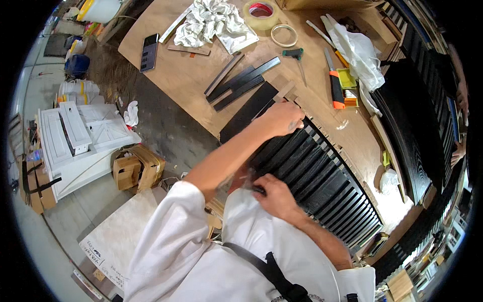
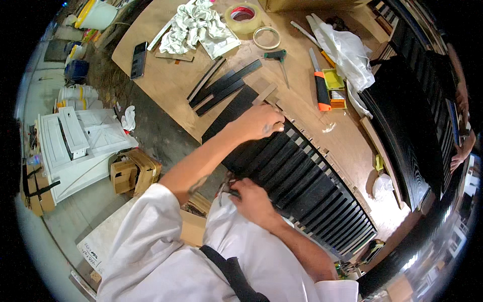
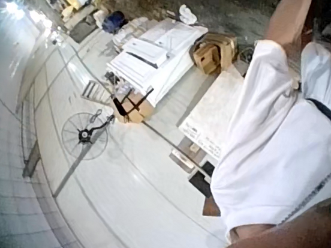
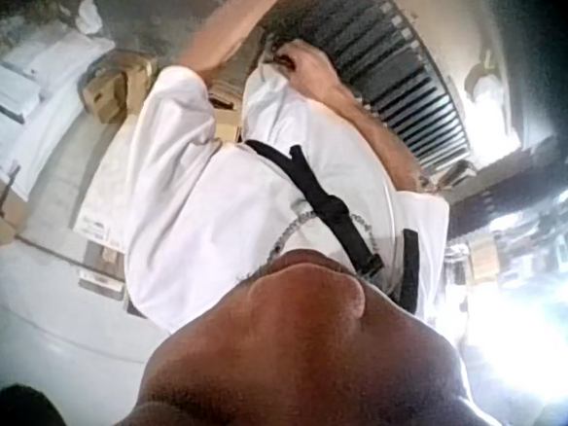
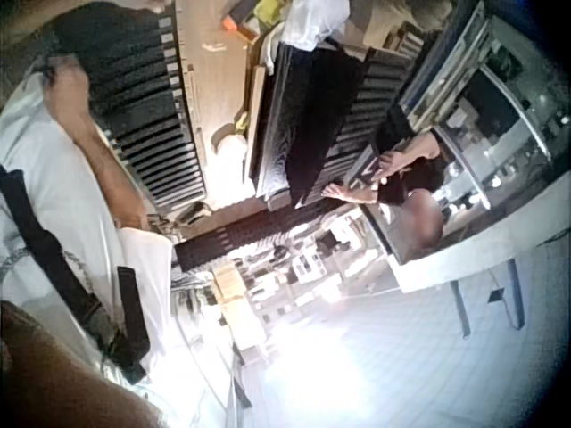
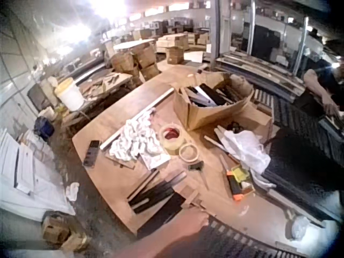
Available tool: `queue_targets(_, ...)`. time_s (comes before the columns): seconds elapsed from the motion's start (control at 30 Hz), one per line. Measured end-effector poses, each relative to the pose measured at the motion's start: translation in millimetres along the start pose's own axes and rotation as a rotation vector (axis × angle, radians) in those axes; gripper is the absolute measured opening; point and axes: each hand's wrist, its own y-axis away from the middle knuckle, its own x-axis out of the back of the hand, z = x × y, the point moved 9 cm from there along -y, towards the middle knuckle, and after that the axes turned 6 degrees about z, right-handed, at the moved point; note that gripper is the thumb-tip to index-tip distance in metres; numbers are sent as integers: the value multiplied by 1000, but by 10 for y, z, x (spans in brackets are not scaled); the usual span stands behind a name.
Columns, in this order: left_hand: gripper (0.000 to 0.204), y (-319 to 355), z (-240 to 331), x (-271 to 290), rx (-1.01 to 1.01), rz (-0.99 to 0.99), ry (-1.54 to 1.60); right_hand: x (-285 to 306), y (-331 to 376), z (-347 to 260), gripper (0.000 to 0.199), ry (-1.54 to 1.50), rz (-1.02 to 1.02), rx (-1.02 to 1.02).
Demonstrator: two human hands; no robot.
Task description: The person arranges wooden slats onto a black curved base on a workbench. They then apply a white adhesive from a plastic bag onto the slats.
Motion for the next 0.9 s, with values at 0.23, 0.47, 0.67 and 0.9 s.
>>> queue_targets(0.23,29,-91,-87,-57,47,-165,223,-536,-18,60,29,111,27,-44)
queue_targets(0.47,23,-58,-184,-53,-94,-126,245,-514,30,73,33,61,98,-133)
queue_targets(0.67,21,-111,-98,58,-102,-189,224,-412,8,-7,31,131,131,-183)
queue_targets(0.9,23,-86,25,63,-123,-172,212,-252,166,66,29,16,281,-202)
